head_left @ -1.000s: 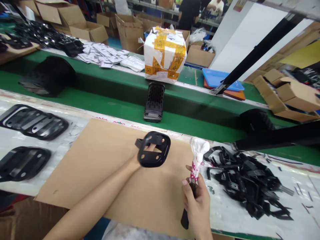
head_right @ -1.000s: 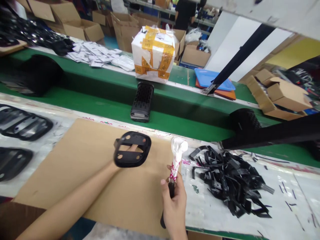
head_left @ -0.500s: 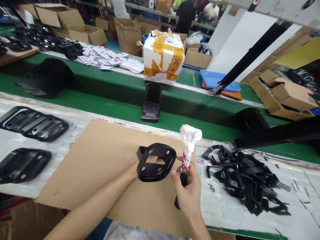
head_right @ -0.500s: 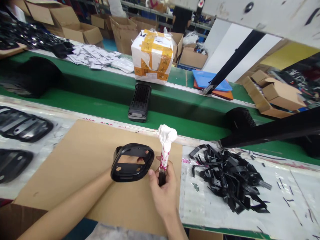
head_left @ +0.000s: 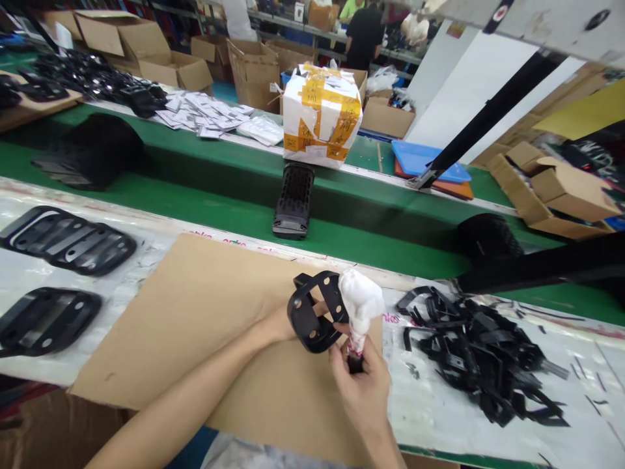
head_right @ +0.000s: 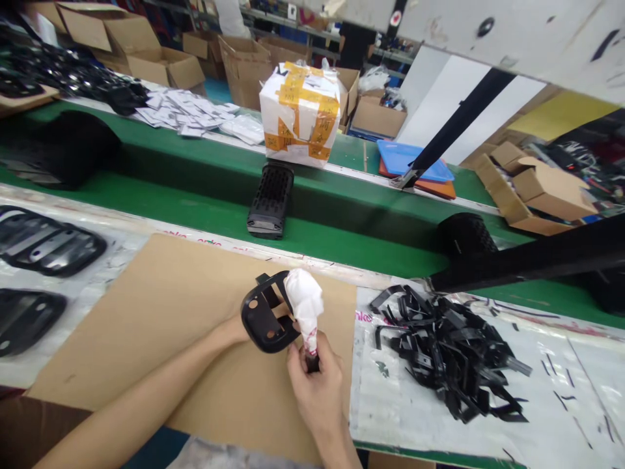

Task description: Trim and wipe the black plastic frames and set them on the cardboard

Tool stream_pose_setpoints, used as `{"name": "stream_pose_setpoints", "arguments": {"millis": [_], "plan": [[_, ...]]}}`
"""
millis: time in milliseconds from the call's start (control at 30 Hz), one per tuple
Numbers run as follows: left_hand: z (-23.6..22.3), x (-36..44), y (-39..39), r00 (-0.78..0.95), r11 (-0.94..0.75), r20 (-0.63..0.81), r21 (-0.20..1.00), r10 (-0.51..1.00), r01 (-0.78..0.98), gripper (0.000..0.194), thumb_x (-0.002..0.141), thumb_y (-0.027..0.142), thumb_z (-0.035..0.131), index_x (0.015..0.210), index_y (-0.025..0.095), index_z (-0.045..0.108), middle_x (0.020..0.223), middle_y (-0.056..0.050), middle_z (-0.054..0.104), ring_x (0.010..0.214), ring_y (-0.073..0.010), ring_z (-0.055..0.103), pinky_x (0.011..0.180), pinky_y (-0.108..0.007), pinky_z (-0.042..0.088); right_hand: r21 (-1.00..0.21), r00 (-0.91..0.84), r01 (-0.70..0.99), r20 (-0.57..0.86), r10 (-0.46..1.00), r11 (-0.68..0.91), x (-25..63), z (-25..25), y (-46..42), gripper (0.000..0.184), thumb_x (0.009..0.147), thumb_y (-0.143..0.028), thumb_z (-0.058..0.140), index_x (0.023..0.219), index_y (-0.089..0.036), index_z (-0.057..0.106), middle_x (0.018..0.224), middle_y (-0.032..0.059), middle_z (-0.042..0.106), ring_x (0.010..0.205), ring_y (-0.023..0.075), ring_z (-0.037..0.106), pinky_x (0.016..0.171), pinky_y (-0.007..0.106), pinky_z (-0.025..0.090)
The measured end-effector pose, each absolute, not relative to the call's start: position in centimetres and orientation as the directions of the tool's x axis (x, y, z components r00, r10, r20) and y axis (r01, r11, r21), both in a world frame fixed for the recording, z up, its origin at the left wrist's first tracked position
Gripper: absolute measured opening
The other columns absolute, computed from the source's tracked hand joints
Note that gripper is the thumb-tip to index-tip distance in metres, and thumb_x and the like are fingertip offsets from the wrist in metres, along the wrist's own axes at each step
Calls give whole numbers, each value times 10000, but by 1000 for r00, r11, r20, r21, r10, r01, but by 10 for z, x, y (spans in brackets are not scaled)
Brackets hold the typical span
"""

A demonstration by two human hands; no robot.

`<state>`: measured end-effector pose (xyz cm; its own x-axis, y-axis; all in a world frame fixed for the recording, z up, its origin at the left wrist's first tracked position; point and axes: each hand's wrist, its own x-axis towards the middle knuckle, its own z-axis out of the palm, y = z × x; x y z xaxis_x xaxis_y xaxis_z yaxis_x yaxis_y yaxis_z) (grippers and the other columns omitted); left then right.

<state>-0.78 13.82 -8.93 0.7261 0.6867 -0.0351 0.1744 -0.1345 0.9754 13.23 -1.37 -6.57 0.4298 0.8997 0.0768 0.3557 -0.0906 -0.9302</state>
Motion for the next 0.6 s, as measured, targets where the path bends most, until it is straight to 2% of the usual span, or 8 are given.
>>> {"name": "stream_pose_setpoints", "arguments": {"millis": [100,167,267,333,367,433,500,600], "plan": [[-75,-14,140,761,75,-128,992,636,104,643,1008,732,385,745,184,596,636,-6,561,603,-158,527,592,-286,440,-947,505,283,14,863,-150,135,-56,-6,244,941,-398,743,1068,-192,773,778,14,701,635,153,603,577,232,488],[-67,-18,144,758,108,-84,994,647,18,676,1004,756,338,732,180,566,636,2,521,587,-143,485,592,-283,404,-970,570,143,-84,817,-199,138,-48,0,350,892,-516,795,967,-177,750,738,26,693,597,153,587,534,235,475],[-61,-22,151,668,-91,93,995,738,-38,452,1000,592,498,827,181,574,762,-17,567,702,-162,539,693,-299,453,-945,540,-165,-325,776,-281,146,-41,7,535,775,-682,851,843,-195,638,489,-94,437,399,73,321,369,190,285],[-62,-22,153,637,-279,219,960,739,-6,227,909,396,645,979,188,589,950,-60,633,884,-210,612,819,-340,509,-888,471,-332,-449,760,-319,151,-40,11,615,698,-730,886,840,-220,574,468,-163,281,385,37,165,334,158,172],[-63,-21,153,650,-358,267,934,711,7,276,842,309,687,1072,193,590,1085,-92,650,1016,-245,632,902,-374,528,-865,452,-381,-482,751,-325,153,-40,12,643,664,-733,908,839,-230,548,481,-177,252,392,30,136,329,146,150],[-66,-18,151,711,-469,301,882,636,46,534,748,195,712,1263,207,570,1362,-139,602,1295,-304,575,1094,-444,498,-846,441,-423,-505,742,-324,156,-40,15,680,624,-723,939,809,-243,494,502,-183,244,402,22,131,325,128,145],[-70,-13,147,746,-546,280,827,604,131,661,755,160,712,1389,224,538,1502,-139,537,1452,-316,474,1228,-475,411,-847,438,-424,-501,746,-320,157,-42,18,698,621,-720,944,775,-248,454,509,-179,253,401,17,145,326,120,153],[-78,-7,144,710,-622,272,727,650,291,487,908,186,641,1388,231,572,1499,-123,555,1490,-289,442,1282,-476,360,-862,426,-394,-479,768,-319,158,-44,22,687,648,-747,913,773,-243,464,506,-171,274,391,16,164,327,123,166]]}}
